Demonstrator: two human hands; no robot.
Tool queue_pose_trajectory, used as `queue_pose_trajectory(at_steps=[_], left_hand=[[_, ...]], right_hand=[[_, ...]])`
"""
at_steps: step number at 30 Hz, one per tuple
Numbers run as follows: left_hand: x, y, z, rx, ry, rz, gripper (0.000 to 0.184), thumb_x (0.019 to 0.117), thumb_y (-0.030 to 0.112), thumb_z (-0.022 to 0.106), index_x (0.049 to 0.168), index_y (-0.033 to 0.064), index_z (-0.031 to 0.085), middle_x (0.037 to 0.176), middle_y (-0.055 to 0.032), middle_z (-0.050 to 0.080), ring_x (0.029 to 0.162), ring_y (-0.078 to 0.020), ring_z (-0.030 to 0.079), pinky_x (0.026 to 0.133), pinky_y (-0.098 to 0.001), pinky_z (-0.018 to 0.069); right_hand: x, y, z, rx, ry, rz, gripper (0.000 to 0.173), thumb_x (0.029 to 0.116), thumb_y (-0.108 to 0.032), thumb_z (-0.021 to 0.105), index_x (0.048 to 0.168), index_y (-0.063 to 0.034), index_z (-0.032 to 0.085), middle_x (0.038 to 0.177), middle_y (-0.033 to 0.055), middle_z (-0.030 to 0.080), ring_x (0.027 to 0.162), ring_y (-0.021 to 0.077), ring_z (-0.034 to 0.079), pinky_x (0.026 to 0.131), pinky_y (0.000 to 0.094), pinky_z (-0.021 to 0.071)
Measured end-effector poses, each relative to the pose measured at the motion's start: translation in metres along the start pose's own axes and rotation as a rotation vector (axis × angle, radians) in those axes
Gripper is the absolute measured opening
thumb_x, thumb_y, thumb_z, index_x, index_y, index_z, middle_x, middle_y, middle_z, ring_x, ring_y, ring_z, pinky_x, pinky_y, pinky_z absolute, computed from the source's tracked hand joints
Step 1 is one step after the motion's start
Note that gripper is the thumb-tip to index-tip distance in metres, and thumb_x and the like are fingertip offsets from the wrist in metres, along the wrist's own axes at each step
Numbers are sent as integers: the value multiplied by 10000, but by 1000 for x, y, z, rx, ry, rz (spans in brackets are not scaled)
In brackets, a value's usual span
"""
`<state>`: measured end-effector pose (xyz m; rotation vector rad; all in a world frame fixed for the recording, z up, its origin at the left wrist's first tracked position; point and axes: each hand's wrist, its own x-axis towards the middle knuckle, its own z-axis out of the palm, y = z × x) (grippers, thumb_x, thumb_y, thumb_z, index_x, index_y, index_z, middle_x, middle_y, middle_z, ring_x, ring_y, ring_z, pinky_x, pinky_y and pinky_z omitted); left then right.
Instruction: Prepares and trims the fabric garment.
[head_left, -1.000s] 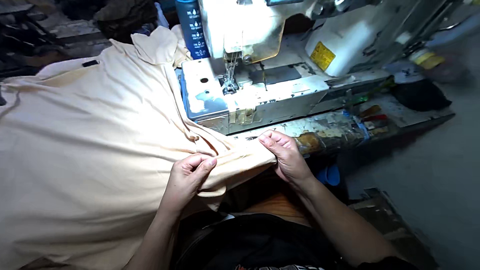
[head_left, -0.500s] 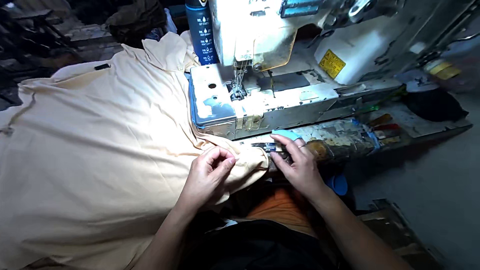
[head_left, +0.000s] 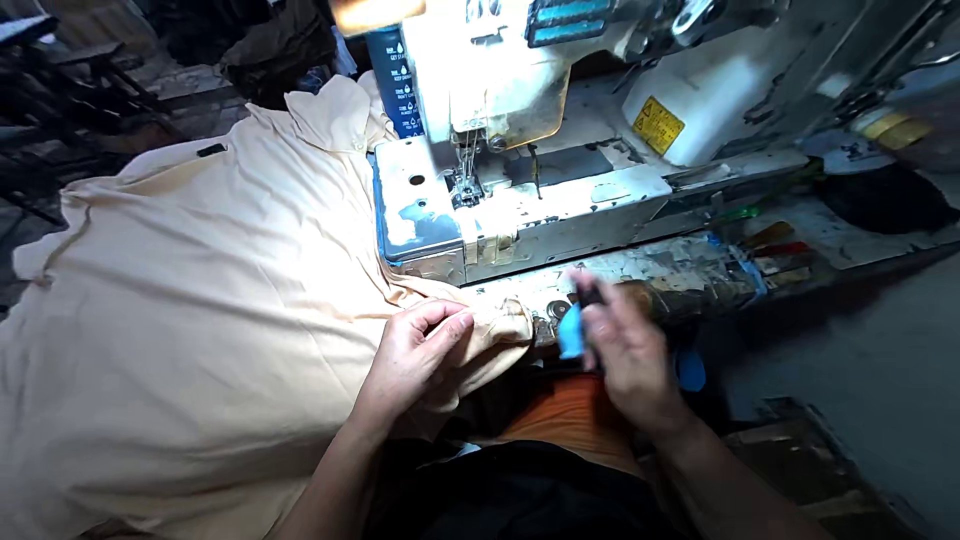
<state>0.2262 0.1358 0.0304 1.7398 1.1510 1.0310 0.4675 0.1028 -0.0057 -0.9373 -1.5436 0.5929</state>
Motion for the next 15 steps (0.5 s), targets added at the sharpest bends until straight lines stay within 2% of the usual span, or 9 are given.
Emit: queue_pose_trajectory(at_steps=[2,4,8,15], left_hand=[[3,2,3,-40,-7,1,147,974,156,640,912,100,761,823,69,698,766,24,642,713,-155,530],[3,4,6,-85,-10,-5,133,967,136,648,905,101,760,813,67,704,760,20,647,713,-156,535],[2,7,8,-135,-15,-26,136,958,119,648,887,98,762,809,52,709,752,-2,654,700,-169,541],[-1,9,5,-125,-6,-12,142,959,131,644,894,97,765,816,53,703,756,-1,652,703,-166,540]], right_hand=[[-9,-6,14,75,-162,-7,349,1093,-195,453,1246,39,662,966,43,721,682,-43,588,626,136,513],[-13,-7,25,106,-214,52,319,1086,-170,467,1177,39,691,880,21,686,631,-51,536,582,119,471],[-13,-4,40,104,-184,139,309,1082,-178,471,1156,29,688,805,-8,636,594,-47,492,550,118,433],[-13,-2,46,85,-138,138,311,1075,-171,477,1137,41,695,770,-18,619,584,-54,484,543,107,424]])
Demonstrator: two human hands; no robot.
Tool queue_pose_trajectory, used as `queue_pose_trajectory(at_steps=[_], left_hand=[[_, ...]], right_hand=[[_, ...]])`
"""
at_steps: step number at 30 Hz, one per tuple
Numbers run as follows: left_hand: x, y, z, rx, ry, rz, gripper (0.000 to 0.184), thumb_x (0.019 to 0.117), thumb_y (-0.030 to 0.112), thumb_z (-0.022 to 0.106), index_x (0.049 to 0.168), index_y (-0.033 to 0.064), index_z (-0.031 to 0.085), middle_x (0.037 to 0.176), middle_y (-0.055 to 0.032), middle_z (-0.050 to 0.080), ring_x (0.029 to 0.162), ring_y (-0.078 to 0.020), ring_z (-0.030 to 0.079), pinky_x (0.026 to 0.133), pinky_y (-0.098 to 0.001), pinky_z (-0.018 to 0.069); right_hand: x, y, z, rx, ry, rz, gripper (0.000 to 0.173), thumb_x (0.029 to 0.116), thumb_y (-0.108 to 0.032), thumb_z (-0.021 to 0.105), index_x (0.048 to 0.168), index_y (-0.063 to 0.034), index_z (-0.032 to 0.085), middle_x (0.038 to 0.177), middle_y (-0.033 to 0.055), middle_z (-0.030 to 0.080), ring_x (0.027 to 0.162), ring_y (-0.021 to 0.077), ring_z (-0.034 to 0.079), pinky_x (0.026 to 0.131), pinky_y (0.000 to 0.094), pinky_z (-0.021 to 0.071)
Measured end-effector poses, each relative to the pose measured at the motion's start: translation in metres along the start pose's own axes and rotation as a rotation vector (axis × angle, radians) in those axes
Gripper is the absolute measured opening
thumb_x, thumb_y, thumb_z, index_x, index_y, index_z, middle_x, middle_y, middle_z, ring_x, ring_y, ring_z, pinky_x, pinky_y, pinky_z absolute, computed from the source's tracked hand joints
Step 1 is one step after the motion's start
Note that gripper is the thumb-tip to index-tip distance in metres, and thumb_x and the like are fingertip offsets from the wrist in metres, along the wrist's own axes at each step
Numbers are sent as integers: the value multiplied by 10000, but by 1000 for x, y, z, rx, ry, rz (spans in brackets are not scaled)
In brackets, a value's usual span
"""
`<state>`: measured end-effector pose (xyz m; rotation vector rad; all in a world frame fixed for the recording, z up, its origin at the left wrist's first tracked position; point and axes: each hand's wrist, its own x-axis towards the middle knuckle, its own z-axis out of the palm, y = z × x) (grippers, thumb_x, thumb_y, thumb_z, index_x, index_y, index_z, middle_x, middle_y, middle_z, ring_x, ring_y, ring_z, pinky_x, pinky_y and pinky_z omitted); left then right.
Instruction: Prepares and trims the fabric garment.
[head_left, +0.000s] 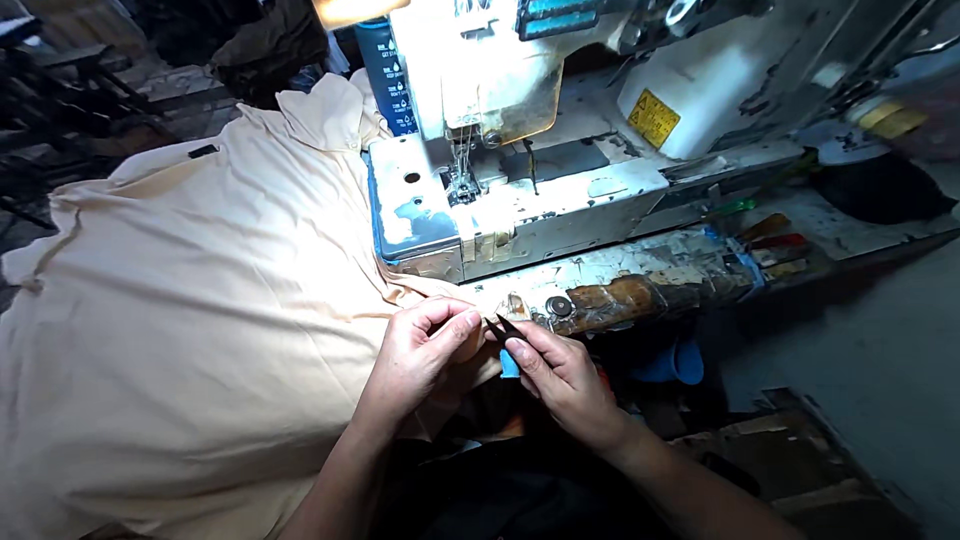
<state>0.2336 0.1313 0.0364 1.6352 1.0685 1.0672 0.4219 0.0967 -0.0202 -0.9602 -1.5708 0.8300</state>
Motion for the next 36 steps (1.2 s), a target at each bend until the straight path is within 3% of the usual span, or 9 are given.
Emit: queue_pose_trajectory(at_steps=[4,7,11,14,17,24,36], left_hand=[[0,-1,1,31,-6,24,144,960,145,647,895,98,767,821,56,696,767,-4,651,711,-167,539],[0,-3,3,11,-28,34,150,963,140,639,897,89,764,810,57,681,755,-2,640,697,-163,531],[-2,-1,5,14,-44,45,157,967,153,635,896,92,762,810,59,683,751,6,636,693,-152,524],[-3,-1,5,37,-46,62,162,968,164,636,891,93,760,806,57,673,743,9,627,680,-151,519],[-5,1,7,47,-76,49,174,978,170,626,881,93,749,794,68,673,720,30,608,661,-139,499],[-5,4,9,-11,-44,5,156,976,139,632,863,94,730,743,66,666,686,21,612,649,-148,504],[-7,9,10,-16,-52,4,167,980,146,618,866,102,732,748,70,666,673,24,603,628,-142,494]], right_hand=[[-1,-2,0,-21,5,3,313,1071,-169,478,1163,41,691,793,-4,636,592,-51,491,547,113,430],[1,-4,-2,39,18,4,321,1079,-185,466,1094,32,701,762,-42,610,594,-71,473,550,104,413],[7,-13,-7,390,-27,223,310,1085,-216,469,981,-78,727,669,-145,546,537,-103,418,509,78,356],[11,-16,-10,720,-131,431,223,1060,-199,532,1016,-82,716,732,-86,606,518,-66,437,475,94,364],[8,-18,-5,871,-60,517,218,1050,-169,539,923,-86,695,747,-44,638,488,-56,445,441,98,363],[-1,-16,-13,905,-147,517,242,1054,-231,505,994,-98,697,762,-60,634,497,-56,460,452,100,386],[-4,-16,-12,915,-162,532,268,1067,-219,467,995,-97,695,741,-69,622,493,-55,458,447,95,377]])
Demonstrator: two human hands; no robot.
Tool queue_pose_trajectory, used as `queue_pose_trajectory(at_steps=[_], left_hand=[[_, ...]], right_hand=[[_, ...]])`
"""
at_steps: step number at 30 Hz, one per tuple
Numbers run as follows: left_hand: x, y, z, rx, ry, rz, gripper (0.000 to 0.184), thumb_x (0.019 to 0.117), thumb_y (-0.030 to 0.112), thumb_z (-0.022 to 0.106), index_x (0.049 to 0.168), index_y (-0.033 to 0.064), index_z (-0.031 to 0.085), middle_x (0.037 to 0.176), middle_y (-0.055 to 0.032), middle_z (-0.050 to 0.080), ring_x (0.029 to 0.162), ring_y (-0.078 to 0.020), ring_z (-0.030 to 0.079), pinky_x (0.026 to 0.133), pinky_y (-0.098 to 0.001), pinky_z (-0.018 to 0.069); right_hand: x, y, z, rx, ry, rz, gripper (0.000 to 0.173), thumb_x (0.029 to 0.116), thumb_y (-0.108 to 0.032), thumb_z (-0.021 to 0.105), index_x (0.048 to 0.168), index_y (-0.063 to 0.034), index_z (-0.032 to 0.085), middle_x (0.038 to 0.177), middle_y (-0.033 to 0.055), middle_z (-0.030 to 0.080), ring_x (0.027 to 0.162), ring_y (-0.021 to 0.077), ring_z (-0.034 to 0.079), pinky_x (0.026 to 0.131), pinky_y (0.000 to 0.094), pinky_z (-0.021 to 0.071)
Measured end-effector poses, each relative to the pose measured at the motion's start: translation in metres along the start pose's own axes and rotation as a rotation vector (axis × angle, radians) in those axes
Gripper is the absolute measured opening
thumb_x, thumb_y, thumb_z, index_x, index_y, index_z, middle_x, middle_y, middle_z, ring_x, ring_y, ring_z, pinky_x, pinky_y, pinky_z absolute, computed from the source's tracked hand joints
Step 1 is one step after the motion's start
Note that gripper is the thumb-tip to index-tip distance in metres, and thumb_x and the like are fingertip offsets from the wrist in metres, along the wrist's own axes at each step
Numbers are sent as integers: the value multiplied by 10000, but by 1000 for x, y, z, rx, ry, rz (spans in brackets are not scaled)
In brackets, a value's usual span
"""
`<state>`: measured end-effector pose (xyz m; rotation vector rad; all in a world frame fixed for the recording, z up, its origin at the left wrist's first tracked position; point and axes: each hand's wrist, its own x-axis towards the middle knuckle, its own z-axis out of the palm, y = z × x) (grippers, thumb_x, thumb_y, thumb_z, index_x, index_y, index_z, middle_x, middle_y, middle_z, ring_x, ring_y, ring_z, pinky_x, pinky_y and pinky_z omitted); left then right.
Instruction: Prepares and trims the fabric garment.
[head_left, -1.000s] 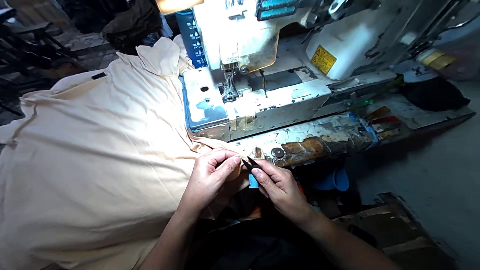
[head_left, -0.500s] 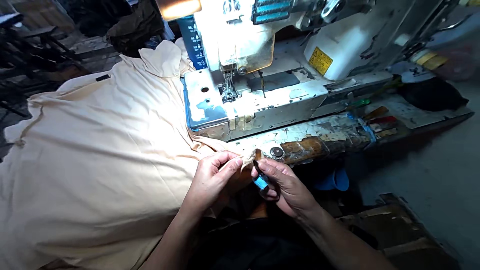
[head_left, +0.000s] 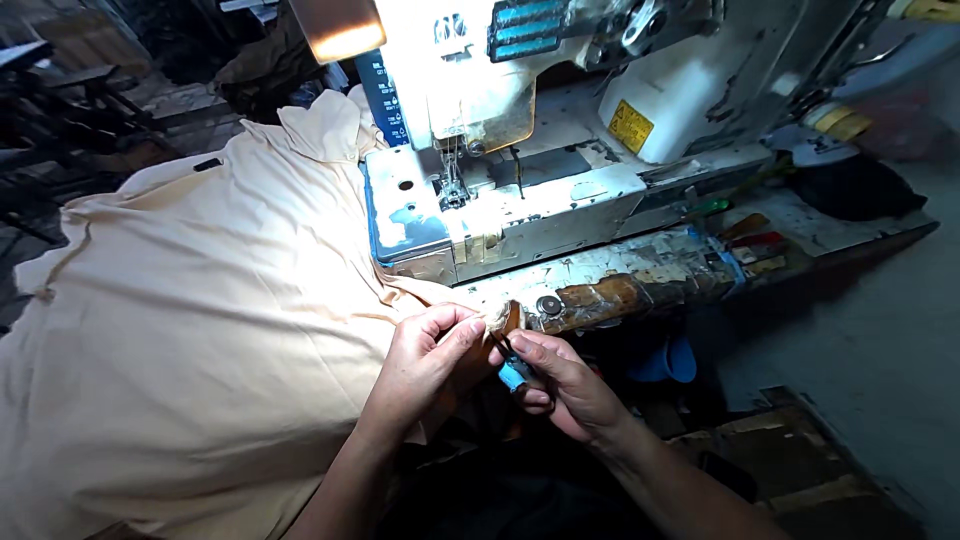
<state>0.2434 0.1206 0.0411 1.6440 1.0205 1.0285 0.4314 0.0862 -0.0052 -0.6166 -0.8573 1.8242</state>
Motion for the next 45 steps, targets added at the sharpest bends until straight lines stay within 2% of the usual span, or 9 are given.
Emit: queue_pose_trajectory(at_steps=[7,11,14,16,18,20,39,42,45], left_hand=[[0,-2,2,38,-62,22,171,985,154,611,882,89,730,766,80,658,696,42,596,647,-130,488],[-1,-6,5,65,-9,-39,142,948,196,682,848,111,737,713,95,645,663,50,585,628,-130,476],[-1,-8,3,-4,57,-68,110,924,160,713,824,114,720,692,77,654,643,25,601,615,-146,494],[-1,-5,2,-40,41,-53,122,955,129,658,854,105,723,711,75,661,654,24,608,626,-146,505],[0,-2,3,-57,23,-52,151,972,118,618,867,100,725,715,74,661,653,22,608,626,-147,505],[0,0,5,-58,4,-49,157,972,126,615,866,102,729,721,72,668,657,20,612,625,-147,503],[-4,1,8,27,-9,66,145,973,134,632,908,79,749,798,68,679,716,31,624,669,-129,518],[-6,1,8,51,-46,66,162,982,146,614,897,83,736,780,81,662,700,53,596,649,-115,491],[-4,-5,6,92,-5,13,163,981,150,618,869,95,724,743,90,646,683,57,589,648,-123,484]], right_hand=[[-1,0,2,28,36,-5,228,1049,-198,519,953,-95,697,770,-49,654,489,-58,458,442,97,373],[-1,4,0,55,65,-115,263,1054,-218,528,907,-114,720,743,-54,656,474,-59,446,430,105,360],[-5,1,-5,-276,50,-241,176,1075,-289,507,1132,-151,601,837,-119,583,557,-76,430,489,100,367],[-9,4,-8,-641,95,-406,317,1062,-273,535,1260,-31,582,995,-63,623,657,-79,489,567,96,425],[-9,8,-9,-888,164,-594,304,1063,-213,531,1151,33,686,965,8,704,664,-76,553,595,94,477],[-9,8,-8,-961,180,-657,276,1062,-180,529,1102,28,706,881,14,702,613,-76,540,563,89,468],[-7,10,-3,-972,218,-621,249,1044,-165,545,1054,26,704,780,3,649,557,-62,515,524,90,451],[-8,8,-4,-937,93,-779,230,1038,-138,554,1000,46,688,805,44,680,645,-43,578,603,99,485],[-16,0,-4,-903,-184,-952,229,1093,-205,495,1071,-12,617,901,65,676,798,-3,639,739,109,517]])
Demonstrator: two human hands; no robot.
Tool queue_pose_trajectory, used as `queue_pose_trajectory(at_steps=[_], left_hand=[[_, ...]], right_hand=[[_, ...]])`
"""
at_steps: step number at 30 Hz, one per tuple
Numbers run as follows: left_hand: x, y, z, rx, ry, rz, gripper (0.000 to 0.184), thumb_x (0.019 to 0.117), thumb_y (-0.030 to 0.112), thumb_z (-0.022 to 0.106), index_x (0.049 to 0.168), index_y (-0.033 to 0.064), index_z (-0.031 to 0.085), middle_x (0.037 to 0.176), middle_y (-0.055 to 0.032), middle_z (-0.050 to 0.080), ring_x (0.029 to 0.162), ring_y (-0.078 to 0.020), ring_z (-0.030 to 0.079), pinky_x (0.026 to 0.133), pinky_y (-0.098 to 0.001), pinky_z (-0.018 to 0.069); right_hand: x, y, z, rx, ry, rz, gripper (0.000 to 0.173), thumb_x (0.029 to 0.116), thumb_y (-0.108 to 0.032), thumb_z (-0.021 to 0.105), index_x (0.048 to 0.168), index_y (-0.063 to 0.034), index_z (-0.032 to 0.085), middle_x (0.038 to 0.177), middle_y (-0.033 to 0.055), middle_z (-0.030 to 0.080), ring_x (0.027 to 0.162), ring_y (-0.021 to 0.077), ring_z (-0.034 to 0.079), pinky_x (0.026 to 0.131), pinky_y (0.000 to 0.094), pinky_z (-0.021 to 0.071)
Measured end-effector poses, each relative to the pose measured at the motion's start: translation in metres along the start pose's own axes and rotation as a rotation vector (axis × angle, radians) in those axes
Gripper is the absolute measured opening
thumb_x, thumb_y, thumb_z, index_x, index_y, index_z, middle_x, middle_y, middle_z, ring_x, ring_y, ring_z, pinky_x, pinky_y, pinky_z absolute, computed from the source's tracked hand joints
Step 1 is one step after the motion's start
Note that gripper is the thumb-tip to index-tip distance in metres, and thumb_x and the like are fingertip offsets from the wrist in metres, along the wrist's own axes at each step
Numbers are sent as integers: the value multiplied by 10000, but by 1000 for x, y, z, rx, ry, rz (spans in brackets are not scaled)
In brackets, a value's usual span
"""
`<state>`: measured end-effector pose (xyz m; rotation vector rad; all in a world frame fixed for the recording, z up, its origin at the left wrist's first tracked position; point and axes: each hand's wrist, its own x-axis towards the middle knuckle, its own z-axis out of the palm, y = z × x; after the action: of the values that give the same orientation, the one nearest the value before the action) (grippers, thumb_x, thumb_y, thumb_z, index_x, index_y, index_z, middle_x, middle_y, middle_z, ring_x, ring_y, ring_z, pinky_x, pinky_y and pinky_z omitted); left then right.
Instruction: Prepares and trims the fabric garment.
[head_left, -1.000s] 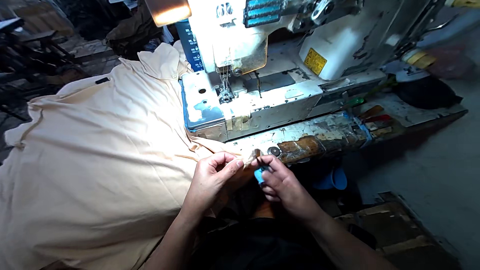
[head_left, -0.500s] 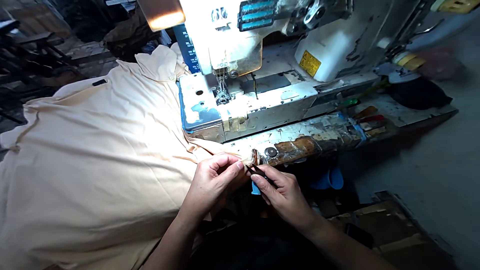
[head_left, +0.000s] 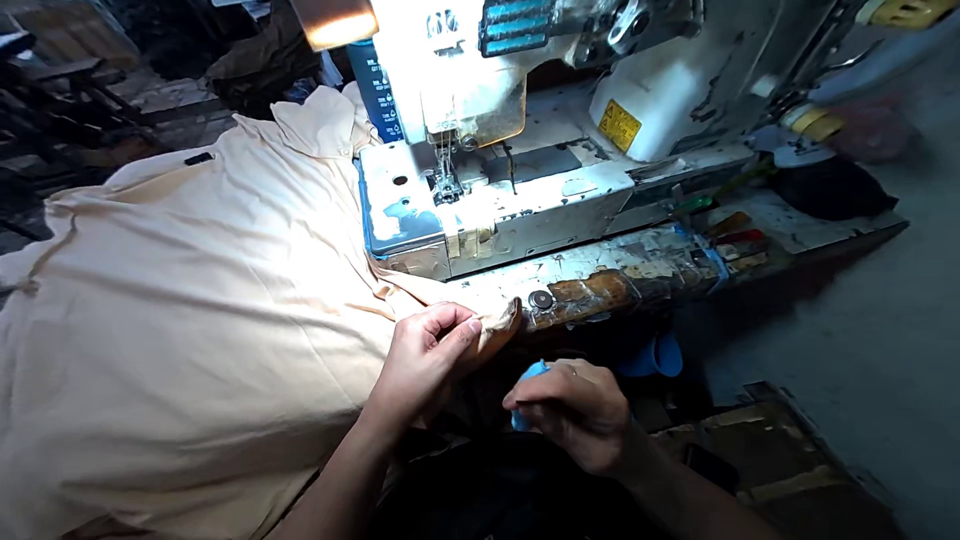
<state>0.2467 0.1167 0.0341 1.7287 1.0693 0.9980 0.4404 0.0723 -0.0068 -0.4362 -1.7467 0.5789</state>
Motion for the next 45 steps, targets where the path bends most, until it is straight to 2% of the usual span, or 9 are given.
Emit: queue_pose_trajectory(at_steps=[9,22,25,28,30,33,36,39,45], left_hand=[[-4,6,0,-235,-8,-130,175,981,112,598,846,103,709,686,61,640,632,7,595,604,-156,492],[-6,6,0,-221,-31,-84,157,972,113,608,855,101,713,690,71,642,628,22,591,598,-143,489],[-7,6,1,-185,-54,-69,155,971,118,608,857,101,712,695,88,640,635,41,589,606,-132,487],[-6,3,1,-74,-25,-35,158,979,138,619,855,97,709,704,88,628,646,50,575,616,-125,474],[-8,3,4,7,4,26,156,981,146,631,879,81,729,750,73,656,671,51,592,632,-118,490],[-14,3,13,306,92,288,173,969,205,641,915,82,750,770,53,621,676,39,566,621,-113,475],[-28,12,16,541,-65,493,248,983,347,634,922,135,746,883,-12,662,815,-113,627,708,-277,512],[-34,14,21,471,-287,547,279,987,410,631,904,173,755,958,-4,707,934,-137,651,795,-309,510],[-16,13,37,334,70,588,148,978,125,644,959,49,769,964,-67,753,917,-72,709,815,-188,562]], right_hand=[[-7,17,9,-190,86,278,279,1058,-170,540,997,57,690,805,64,670,645,-28,573,618,102,486],[-7,17,12,-190,108,325,273,1053,-173,545,1001,51,690,774,45,651,611,-34,556,581,103,478],[-9,14,9,-74,75,183,240,1049,-142,548,977,48,675,809,66,683,678,-23,602,637,110,503],[-6,-3,-2,114,-3,3,217,1083,-228,524,1056,-48,643,890,37,674,793,6,646,713,133,534],[-1,-3,-9,-14,63,74,174,1059,-262,575,1125,-126,662,925,-23,680,775,-33,637,676,122,542],[8,18,-17,-217,79,197,323,936,-167,712,1242,-63,705,1011,26,733,820,-32,614,755,122,507],[-2,26,-15,-394,239,148,116,899,-100,702,1005,-54,707,877,26,703,809,-18,633,770,117,519],[-12,33,-17,-430,464,113,151,878,-101,726,967,-124,606,863,-70,664,807,-72,632,736,106,543],[-10,27,-15,-561,469,55,162,859,-112,732,919,-106,581,846,-41,595,821,-81,580,778,51,479]])
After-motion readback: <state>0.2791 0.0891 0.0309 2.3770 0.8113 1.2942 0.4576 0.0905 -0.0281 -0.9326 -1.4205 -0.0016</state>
